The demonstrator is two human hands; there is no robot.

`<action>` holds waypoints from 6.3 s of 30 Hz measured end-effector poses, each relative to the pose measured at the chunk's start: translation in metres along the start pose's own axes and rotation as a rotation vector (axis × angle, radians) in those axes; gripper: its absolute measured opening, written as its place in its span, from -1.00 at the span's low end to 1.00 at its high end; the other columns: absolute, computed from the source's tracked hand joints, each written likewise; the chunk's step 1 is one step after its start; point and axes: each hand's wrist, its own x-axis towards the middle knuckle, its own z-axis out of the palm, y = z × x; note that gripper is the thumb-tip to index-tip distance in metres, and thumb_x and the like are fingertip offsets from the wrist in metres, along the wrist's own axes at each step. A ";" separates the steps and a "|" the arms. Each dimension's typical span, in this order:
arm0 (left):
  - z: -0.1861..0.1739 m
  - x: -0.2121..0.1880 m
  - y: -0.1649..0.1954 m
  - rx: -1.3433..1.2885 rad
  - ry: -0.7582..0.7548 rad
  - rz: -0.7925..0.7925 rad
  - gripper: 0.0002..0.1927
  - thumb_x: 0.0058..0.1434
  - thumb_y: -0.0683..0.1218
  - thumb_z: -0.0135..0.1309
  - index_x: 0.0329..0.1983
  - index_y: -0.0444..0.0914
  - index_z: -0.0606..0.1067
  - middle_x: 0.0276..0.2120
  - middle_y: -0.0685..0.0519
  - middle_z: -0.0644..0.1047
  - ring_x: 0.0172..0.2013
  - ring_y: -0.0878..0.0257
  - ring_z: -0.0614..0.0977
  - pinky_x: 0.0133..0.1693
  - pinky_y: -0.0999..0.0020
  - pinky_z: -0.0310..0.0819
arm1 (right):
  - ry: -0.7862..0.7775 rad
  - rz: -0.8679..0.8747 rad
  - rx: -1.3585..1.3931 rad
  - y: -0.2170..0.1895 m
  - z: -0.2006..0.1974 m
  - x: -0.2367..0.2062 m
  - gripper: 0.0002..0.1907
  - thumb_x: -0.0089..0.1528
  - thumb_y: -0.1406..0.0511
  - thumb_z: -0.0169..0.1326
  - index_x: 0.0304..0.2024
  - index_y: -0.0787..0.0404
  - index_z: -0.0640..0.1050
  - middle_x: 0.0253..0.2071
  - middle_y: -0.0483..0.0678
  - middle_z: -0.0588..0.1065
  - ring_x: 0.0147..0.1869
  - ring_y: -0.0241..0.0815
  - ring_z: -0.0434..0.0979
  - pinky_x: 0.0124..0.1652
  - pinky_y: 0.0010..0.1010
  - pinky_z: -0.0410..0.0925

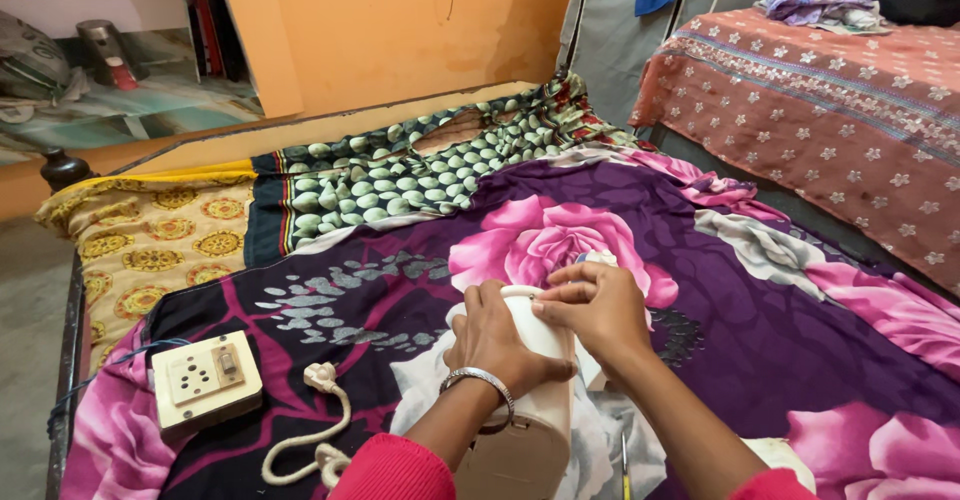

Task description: The person disassembles a white electric iron on a bed, removes the soleplate, and uses a screwdriver to unscrew screws from the base. They then reassemble the iron by replacing the soleplate and tightening the screws.

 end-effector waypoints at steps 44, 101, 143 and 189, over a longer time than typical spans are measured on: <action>0.005 -0.004 -0.001 0.010 0.010 0.027 0.20 -0.44 0.20 0.57 0.26 -0.09 0.17 0.21 0.08 0.26 0.24 -0.07 0.35 0.07 -0.13 0.44 | -0.049 -0.163 -0.135 0.014 0.006 0.004 -0.77 0.09 0.38 0.25 -0.22 0.37 0.73 -0.40 -0.01 0.69 -0.38 -0.34 0.63 -0.31 -0.48 0.49; 0.020 -0.027 0.020 0.235 -0.071 -0.146 0.59 -0.29 0.44 0.40 0.63 0.07 -0.36 0.43 -0.30 0.05 0.30 -0.45 0.31 0.17 -0.25 0.37 | 0.062 0.461 0.491 0.098 0.006 -0.127 -0.64 0.35 0.17 0.00 0.05 0.30 0.50 -0.44 -0.10 0.49 -0.47 -0.30 0.43 -0.46 -0.45 0.34; 0.001 -0.034 -0.002 1.191 -0.510 0.208 0.61 -0.41 0.38 0.41 0.61 -0.25 -0.18 0.10 -0.13 0.55 0.00 -0.06 0.64 0.01 -0.21 0.26 | -0.076 0.535 -0.032 0.131 0.068 -0.177 -0.75 0.00 0.27 0.35 -0.31 0.25 0.69 -0.43 0.17 0.66 -0.32 0.19 0.70 -0.30 -0.14 0.47; 0.104 -0.033 -0.048 1.436 -0.631 0.534 -0.55 0.41 -0.06 -0.04 0.33 -0.27 0.44 0.07 -0.07 0.50 0.06 -0.18 0.58 -0.10 -0.35 0.18 | -0.022 -0.149 -0.545 0.130 0.031 -0.064 -0.70 0.06 0.26 0.31 -0.16 0.17 0.64 -0.19 0.15 0.55 -0.07 0.19 0.54 -0.10 -0.08 0.39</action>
